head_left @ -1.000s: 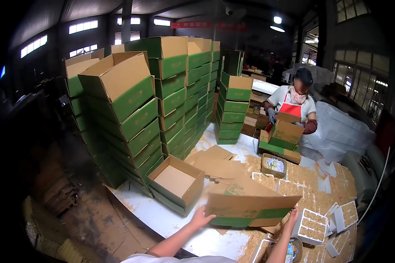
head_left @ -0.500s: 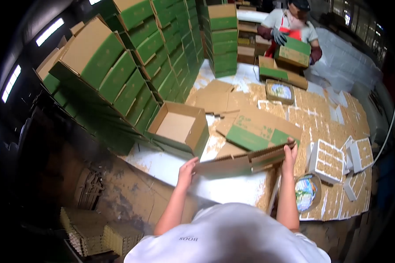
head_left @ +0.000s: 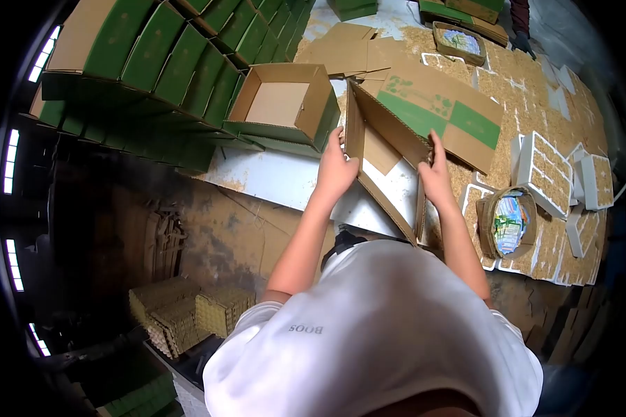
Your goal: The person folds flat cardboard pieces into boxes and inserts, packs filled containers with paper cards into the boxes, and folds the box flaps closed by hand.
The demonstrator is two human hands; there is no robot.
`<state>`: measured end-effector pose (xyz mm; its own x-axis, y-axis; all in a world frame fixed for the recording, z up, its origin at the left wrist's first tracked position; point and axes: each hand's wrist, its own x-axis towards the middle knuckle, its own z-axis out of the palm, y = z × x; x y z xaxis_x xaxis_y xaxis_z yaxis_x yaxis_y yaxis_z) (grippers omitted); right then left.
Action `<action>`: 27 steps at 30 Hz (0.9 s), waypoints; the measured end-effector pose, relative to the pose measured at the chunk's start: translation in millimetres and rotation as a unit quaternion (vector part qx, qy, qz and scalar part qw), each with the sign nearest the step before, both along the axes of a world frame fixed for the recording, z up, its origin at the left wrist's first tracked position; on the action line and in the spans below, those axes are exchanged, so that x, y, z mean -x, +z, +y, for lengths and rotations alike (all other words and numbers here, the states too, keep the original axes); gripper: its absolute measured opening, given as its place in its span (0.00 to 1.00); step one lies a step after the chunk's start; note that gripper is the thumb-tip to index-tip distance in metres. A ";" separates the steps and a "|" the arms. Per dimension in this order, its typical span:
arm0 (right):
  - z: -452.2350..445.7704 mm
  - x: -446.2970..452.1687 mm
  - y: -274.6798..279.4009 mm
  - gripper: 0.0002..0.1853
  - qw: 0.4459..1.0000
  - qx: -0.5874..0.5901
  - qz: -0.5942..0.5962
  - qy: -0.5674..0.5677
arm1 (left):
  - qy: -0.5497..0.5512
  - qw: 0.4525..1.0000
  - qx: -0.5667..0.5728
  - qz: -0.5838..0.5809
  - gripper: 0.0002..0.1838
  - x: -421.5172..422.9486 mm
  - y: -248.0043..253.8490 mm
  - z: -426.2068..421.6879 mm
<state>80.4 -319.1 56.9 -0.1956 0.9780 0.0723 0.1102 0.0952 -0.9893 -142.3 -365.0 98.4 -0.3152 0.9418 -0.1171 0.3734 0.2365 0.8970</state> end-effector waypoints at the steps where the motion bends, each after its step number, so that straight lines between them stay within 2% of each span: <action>1: 9.5 -9.5 -0.4 0.39 0.999 -0.006 0.000 -0.054 | -0.003 0.978 -0.069 0.195 0.33 2.6 -5.2 3.5; 4: 36.7 -36.4 -1.5 0.37 0.982 0.004 -0.024 -0.186 | -0.072 0.951 -0.035 0.297 0.30 12.4 6.7 2.2; 5: 40.3 -36.6 -7.2 0.37 0.956 -0.106 -0.157 -0.222 | -0.086 0.946 -0.062 0.306 0.28 14.7 1.7 2.7; 6: 38.9 -31.2 -8.0 0.36 0.901 -0.210 -0.285 -0.251 | -0.114 0.941 -0.027 0.316 0.27 12.8 4.6 1.9; 8: 32.4 -11.3 25.8 0.36 0.835 -0.324 -0.395 -0.204 | -0.168 0.925 0.043 0.337 0.24 6.5 18.0 3.1; 9: 35.6 -1.8 21.1 0.36 0.807 -0.364 -0.431 -0.176 | -0.229 0.908 0.073 0.342 0.22 3.0 19.8 4.5; 11: 35.6 18.5 -1.3 0.37 0.802 -0.366 -0.463 -0.094 | -0.344 0.863 0.123 0.349 0.21 -7.5 22.3 13.9; 12: 34.3 26.9 -16.8 0.37 0.794 -0.359 -0.488 -0.053 | -0.348 0.866 0.040 0.356 0.24 -13.0 5.4 7.1; 14: 46.6 24.7 -88.2 0.36 0.726 -0.408 -0.552 -0.038 | -0.376 0.848 0.045 0.371 0.30 -12.7 -17.2 8.6; 15: 46.4 27.5 -96.4 0.36 0.730 -0.423 -0.533 -0.061 | -0.400 0.824 0.151 0.372 0.33 -20.6 13.4 15.4; 18: 50.6 25.9 -98.5 0.32 0.747 -0.418 -0.513 -0.057 | -0.442 0.785 0.186 0.392 0.35 -26.4 28.5 33.9; 19: 46.6 26.4 -82.0 0.27 0.748 -0.418 -0.514 -0.054 | -0.439 0.796 0.159 0.386 0.36 -24.7 20.4 39.1; 20: 49.0 21.9 -68.0 0.21 0.776 -0.445 -0.446 -0.036 | -0.431 0.798 0.171 0.386 0.37 -24.7 15.3 45.2; 21: 52.6 13.9 -54.6 0.19 0.838 -0.353 -0.407 0.088 | -0.426 0.801 0.155 0.392 0.37 -26.1 14.8 45.9; 22: 62.8 5.7 -36.3 0.18 0.873 -0.258 -0.359 0.209 | -0.415 0.805 0.134 0.401 0.36 -25.6 14.3 53.9; 23: 66.3 -3.6 -7.5 0.19 0.902 -0.209 -0.278 0.254 | -0.376 0.832 0.052 0.405 0.34 -23.7 5.6 61.9; 24: 65.1 -8.6 21.6 0.20 0.927 -0.244 -0.183 0.219 | -0.339 0.850 -0.024 0.403 0.31 -22.6 -14.3 62.7; 25: 61.7 -14.1 55.2 0.18 0.935 -0.279 -0.173 0.135 | -0.275 0.869 -0.136 0.388 0.22 -22.9 -44.5 64.0; 26: 58.4 -16.2 74.2 0.16 0.935 -0.311 -0.162 0.045 | -0.224 0.875 -0.173 0.392 0.12 -25.6 -64.1 59.2; 27: 55.8 -14.8 70.6 0.18 0.908 -0.324 -0.266 -0.012 | -0.173 0.882 -0.218 0.380 0.09 -28.7 -73.2 59.9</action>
